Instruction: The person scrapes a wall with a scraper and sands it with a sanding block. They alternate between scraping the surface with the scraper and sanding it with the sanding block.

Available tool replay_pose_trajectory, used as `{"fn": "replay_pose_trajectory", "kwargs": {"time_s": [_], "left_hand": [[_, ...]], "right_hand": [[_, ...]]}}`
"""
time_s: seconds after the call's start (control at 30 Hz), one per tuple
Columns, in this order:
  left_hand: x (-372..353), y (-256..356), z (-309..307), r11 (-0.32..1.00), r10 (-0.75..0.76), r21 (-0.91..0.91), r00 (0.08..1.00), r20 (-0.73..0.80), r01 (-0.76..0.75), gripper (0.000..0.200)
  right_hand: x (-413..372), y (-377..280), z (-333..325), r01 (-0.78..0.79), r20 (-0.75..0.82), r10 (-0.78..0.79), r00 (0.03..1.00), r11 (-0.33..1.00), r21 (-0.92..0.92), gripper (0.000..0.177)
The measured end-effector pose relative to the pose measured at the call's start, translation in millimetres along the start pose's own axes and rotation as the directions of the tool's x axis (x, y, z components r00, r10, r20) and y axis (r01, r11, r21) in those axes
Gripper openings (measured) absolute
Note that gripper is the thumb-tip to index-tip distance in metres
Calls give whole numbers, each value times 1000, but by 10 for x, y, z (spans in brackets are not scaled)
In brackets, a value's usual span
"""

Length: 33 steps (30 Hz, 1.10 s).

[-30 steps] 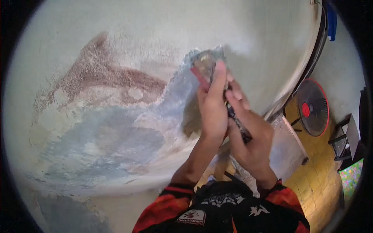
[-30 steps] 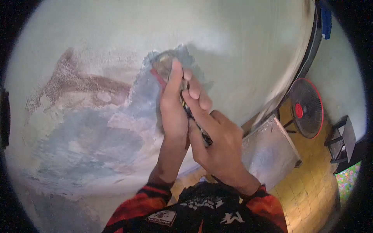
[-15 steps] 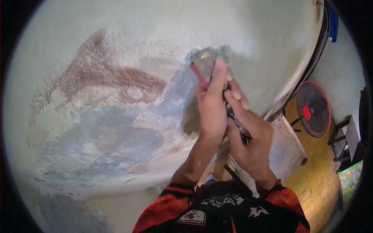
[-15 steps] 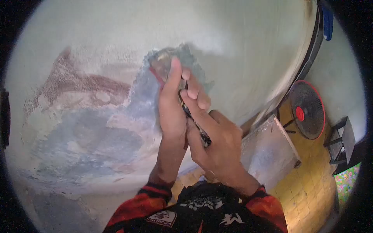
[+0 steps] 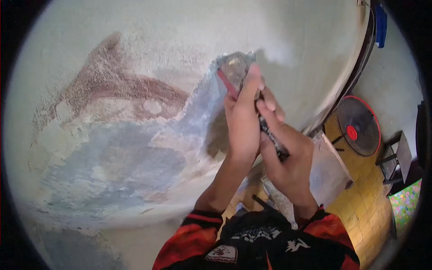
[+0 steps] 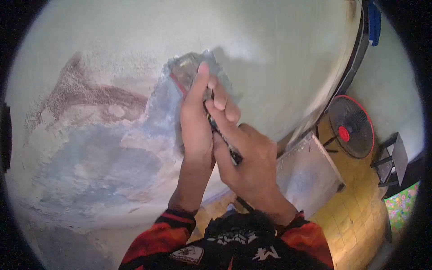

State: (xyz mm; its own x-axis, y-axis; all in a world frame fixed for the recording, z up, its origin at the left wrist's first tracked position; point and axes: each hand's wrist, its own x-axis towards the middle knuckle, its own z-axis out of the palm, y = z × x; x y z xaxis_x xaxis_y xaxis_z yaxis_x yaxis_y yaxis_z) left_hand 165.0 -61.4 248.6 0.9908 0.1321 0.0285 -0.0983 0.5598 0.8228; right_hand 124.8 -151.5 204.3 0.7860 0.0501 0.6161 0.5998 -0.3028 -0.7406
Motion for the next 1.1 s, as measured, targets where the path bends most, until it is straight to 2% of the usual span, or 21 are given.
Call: {"fn": "replay_pose_trajectory", "kwargs": {"time_s": [0.1, 0.2, 0.23, 0.37, 0.47, 0.5, 0.6, 0.67, 0.73, 0.77, 0.8, 0.9, 1.0, 1.1], "left_hand": [[19, -101, -39, 1000, 16, -16, 1000, -17, -16, 31], [85, -48, -10, 999, 11, 35, 1000, 25, -12, 28], [43, -16, 67, 1000, 13, -22, 998, 57, -11, 26], [14, -148, -65, 1000, -10, 27, 1000, 6, 9, 25], [113, -28, 41, 1000, 20, 2, 997, 71, -21, 26], [74, -1, 103, 995, 17, -95, 998, 65, -10, 27], [53, -183, -82, 999, 10, 31, 1000, -2, -10, 30], [233, -63, 39, 996, 86, 25, 995, 58, -87, 31], [126, -58, 45, 998, 50, 45, 998, 45, -52, 32], [132, -40, 83, 998, 46, 46, 998, 38, -48, 32], [173, -9, 122, 997, 59, 48, 997, 49, -61, 33], [104, -279, -50, 1000, -21, 12, 999, -27, 21, 33], [70, -27, 247, 999, -34, -3, 999, 6, 34, 28], [39, -265, 2, 999, -37, 24, 998, -44, 38, 28]], "right_hand": [[-100, 9, 6, -55, 9, 55, 998, 998, 12, 48], [-57, 99, 23, 12, -28, -12, 1000, 1000, 15, 48], [-21, 27, -23, -15, -24, 16, 1000, 999, 36, 48], [-22, 86, -19, -9, -14, 10, 1000, 1000, 23, 48], [57, 24, -19, -1, -35, 2, 999, 1000, 21, 47], [20, 15, -13, -16, -33, 16, 999, 1000, 25, 47], [-4, 169, 42, 33, -60, -32, 998, 999, 20, 45], [155, 209, 65, 122, -117, -120, 986, 992, 13, 44], [54, 94, 26, -29, -63, 33, 998, 998, 63, 44], [97, -32, -76, -166, 25, 165, 986, 981, 98, 45], [83, 3, -80, -144, 36, 142, 989, 987, 75, 45], [74, 99, -99, -78, 57, 78, 995, 997, -4, 46], [10, 40, -129, -152, 41, 150, 988, 987, 60, 48], [41, 193, -96, -19, -1, 19, 1000, 1000, 12, 46]]}}
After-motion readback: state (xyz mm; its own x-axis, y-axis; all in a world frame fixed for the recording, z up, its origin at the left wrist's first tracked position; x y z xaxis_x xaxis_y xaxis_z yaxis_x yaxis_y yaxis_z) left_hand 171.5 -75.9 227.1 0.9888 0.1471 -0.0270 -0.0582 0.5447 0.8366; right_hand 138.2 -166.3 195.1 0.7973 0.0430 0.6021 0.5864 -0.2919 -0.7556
